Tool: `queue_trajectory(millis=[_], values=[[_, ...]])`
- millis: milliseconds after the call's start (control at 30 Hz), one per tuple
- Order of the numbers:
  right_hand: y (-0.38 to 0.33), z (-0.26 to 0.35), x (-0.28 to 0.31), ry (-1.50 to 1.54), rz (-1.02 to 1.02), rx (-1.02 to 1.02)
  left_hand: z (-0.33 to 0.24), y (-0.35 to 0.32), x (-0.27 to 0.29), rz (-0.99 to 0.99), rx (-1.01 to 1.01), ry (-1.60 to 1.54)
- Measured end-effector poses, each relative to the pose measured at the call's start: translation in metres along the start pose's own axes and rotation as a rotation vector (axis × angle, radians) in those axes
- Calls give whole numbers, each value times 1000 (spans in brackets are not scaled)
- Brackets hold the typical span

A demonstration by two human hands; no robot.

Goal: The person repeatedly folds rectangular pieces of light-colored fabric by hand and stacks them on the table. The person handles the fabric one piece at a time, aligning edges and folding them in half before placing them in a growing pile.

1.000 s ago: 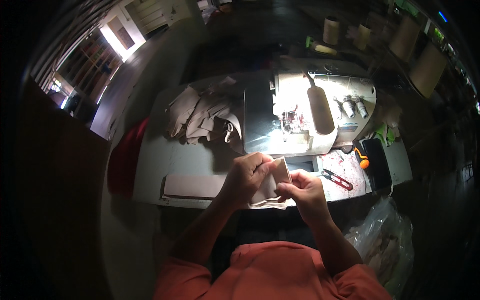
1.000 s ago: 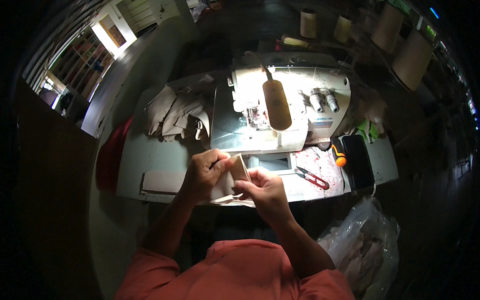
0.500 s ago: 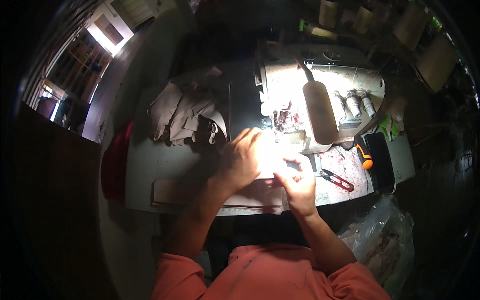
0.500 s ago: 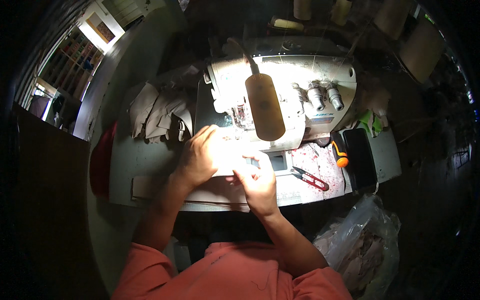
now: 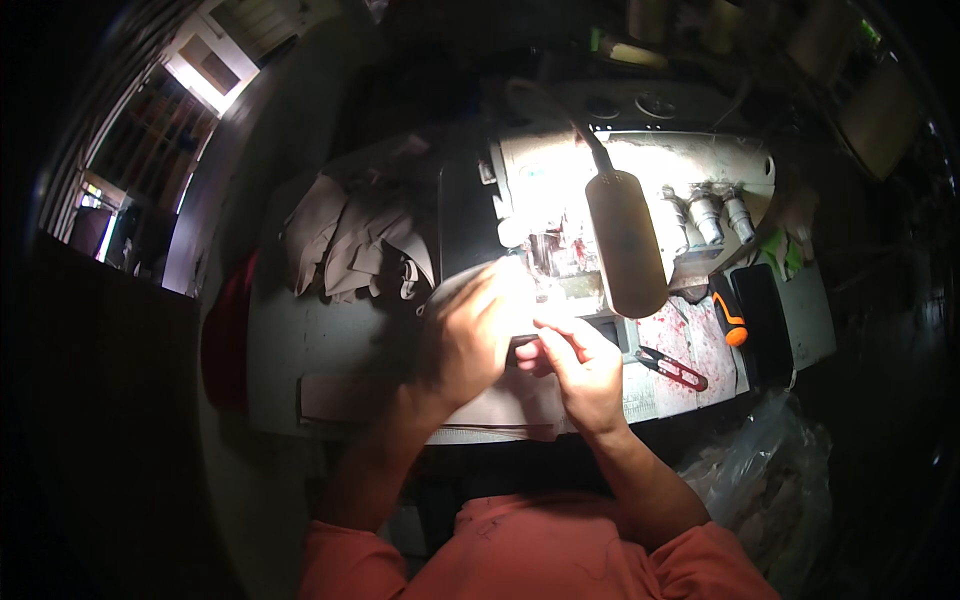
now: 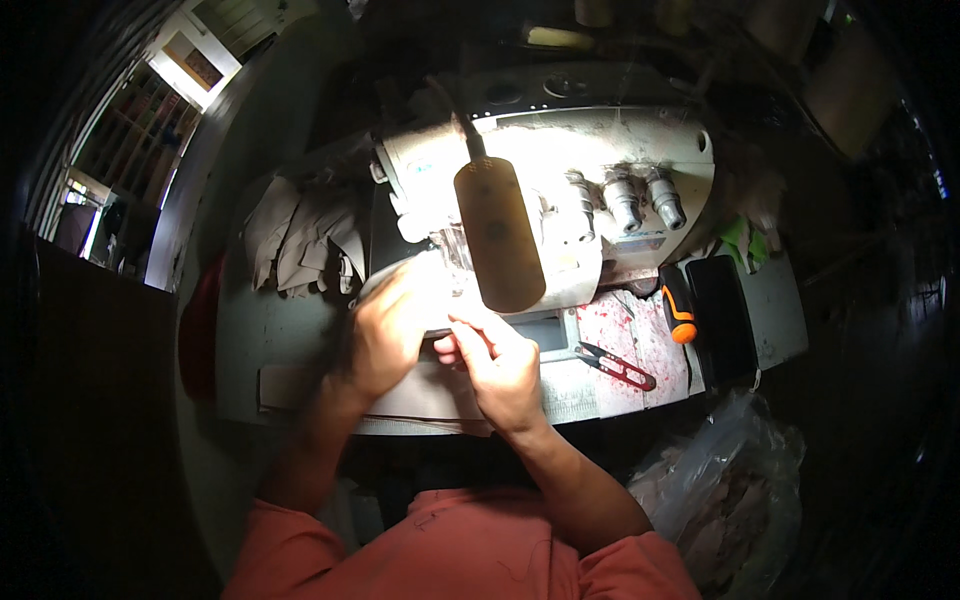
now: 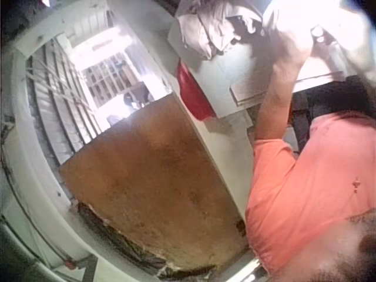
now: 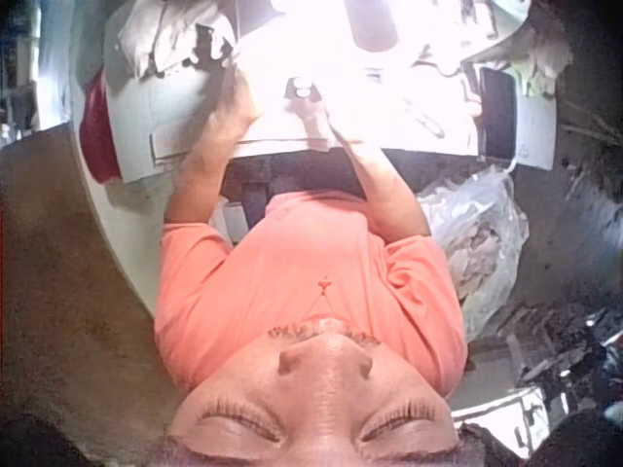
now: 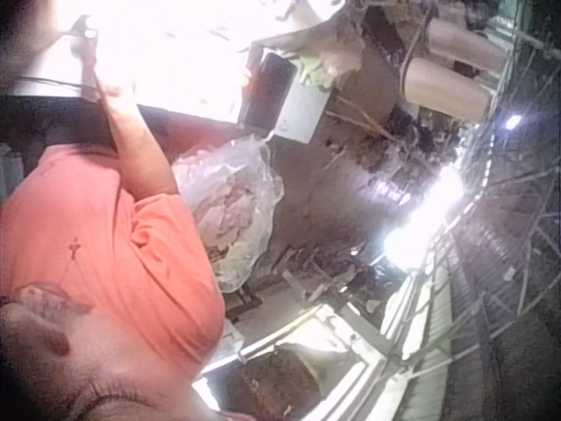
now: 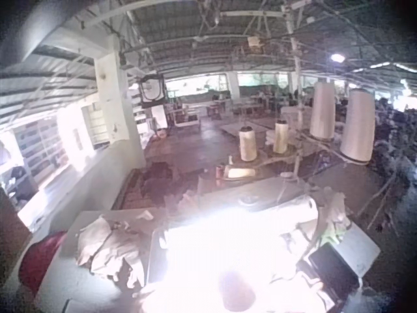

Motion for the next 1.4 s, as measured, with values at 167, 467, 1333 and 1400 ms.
queue_trajectory(millis=[167, 467, 1333, 1400], values=[[-25, -5, 13, 70, 8, -5, 31, 17, -1, 169, 170, -186], [-54, -8, 29, -52, -6, 36, 109, 13, 14, 255, 531, 242], [-45, -12, 26, -350, 48, -249, -56, -97, -67, -71, 402, -117], [-45, -11, 23, -362, 50, -238, -66, -93, -64, 42, 421, 38]])
Point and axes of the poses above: each hand's wrist, its own y-axis towards the middle knuckle, its own x-axis out of the back of the hand, z = x × y, the point moved 1 cm from there along y, towards the middle knuckle, and after that the axes turned 12 degrees about z, right-handed, at the moved point
